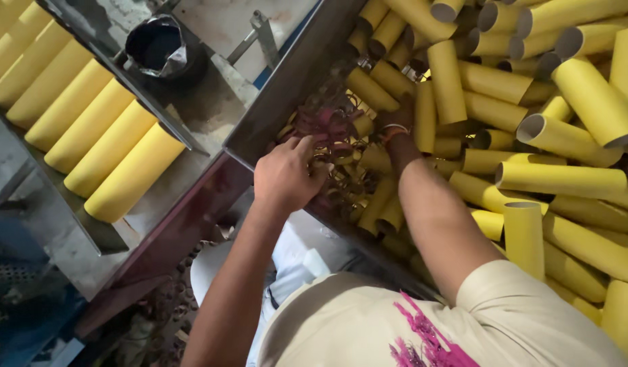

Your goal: The person repeatedly picks up yellow cylindrical objects from a metal tray and places them into a wire basket. The person handles the cylinders one at a time or in small groups, moving them from the tray to the basket.

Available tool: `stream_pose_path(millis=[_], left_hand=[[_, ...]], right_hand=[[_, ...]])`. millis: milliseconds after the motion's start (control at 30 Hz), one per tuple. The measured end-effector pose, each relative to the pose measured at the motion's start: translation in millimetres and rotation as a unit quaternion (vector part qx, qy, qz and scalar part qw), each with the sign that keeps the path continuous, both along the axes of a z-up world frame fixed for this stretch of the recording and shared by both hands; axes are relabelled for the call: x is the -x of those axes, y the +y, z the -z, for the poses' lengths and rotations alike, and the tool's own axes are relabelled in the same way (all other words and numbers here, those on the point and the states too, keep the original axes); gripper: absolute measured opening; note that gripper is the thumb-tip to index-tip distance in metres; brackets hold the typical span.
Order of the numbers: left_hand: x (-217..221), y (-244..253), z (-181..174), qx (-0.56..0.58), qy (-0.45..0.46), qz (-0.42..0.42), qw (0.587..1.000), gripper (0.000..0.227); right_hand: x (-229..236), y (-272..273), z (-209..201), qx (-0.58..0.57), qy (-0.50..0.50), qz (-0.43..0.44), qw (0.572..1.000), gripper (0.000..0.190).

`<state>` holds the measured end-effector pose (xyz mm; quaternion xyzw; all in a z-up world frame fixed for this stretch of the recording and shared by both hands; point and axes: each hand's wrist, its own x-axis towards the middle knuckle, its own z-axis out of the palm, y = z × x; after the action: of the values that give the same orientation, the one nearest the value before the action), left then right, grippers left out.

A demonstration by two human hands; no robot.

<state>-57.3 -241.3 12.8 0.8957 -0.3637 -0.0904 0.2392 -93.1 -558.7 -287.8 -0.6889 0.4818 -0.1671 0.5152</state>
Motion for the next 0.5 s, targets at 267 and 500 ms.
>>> stream_pose_path(millis=[267, 500], left_hand=[[1.6, 2.0, -6.3, 0.062, -0.003, 0.005, 0.998, 0.044], [1.7, 1.7, -4.1, 0.051, -0.020, 0.002, 0.998, 0.037]], right_hand=[[-10.3, -38.3, -49.4, -0.081, -0.254, 0.164, 0.950, 0.075], [77.0, -42.2, -73.3, -0.008, -0.179, 0.345, 0.921, 0.083]])
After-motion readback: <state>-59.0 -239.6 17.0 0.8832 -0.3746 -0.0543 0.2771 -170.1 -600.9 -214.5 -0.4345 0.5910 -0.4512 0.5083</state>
